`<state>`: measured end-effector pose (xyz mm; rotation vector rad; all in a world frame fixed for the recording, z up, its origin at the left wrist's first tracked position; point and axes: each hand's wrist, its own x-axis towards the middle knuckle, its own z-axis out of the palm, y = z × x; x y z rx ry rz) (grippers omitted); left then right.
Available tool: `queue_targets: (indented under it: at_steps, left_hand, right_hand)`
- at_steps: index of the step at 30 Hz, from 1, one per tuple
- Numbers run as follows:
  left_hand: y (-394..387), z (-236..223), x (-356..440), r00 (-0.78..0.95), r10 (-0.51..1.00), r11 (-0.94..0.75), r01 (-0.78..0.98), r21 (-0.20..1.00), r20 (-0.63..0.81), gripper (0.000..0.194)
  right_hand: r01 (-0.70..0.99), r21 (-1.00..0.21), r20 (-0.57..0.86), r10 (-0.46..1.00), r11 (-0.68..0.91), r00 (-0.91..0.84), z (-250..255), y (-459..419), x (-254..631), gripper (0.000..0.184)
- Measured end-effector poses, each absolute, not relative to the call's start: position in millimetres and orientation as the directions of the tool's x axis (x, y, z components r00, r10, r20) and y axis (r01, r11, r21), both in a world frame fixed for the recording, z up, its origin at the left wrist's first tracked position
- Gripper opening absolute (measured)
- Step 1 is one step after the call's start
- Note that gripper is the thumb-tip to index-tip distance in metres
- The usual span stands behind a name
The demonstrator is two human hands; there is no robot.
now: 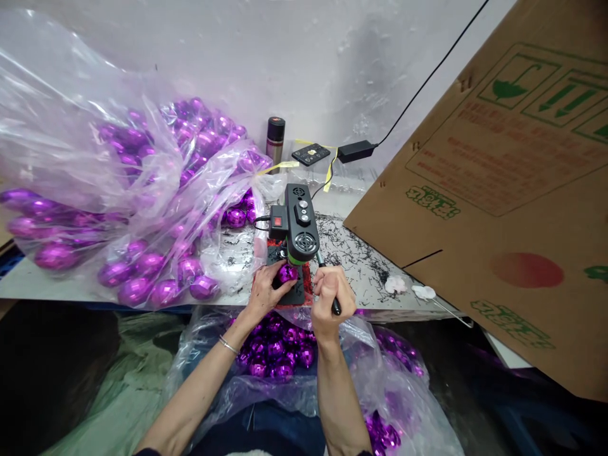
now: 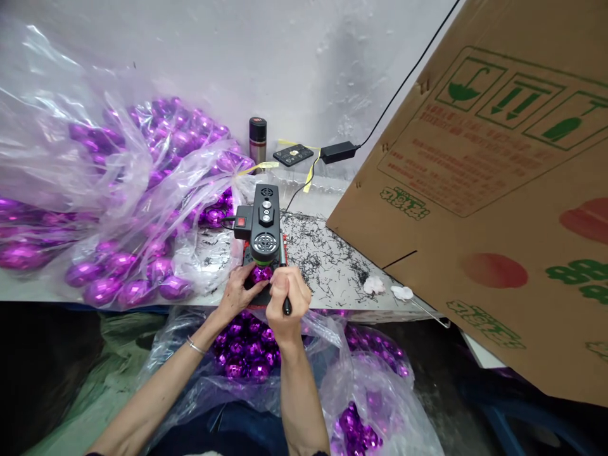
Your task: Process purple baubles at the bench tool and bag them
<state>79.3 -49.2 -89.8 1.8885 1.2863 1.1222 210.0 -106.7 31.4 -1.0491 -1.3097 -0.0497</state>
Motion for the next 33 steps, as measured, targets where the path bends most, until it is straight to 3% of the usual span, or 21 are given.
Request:
queue_targets:
  at_steps: [14, 33]
  left_hand:
    - [-49.2, -95.3, 80.7, 0.187, 0.912, -0.411, 0.458, 0.789, 0.366, 0.048]
    - [-49.4, -101.2, 82.1, 0.187, 0.905, -0.425, 0.462, 0.778, 0.383, 0.046]
  right_hand:
    - [0.564, -0.557, 0.83, 0.435, 0.61, 0.349, -24.7, -104.0, 205.6, 0.037]
    - [0.546, -0.561, 0.827, 0.438, 0.622, 0.352, -40.4, -102.1, 207.6, 0.041]
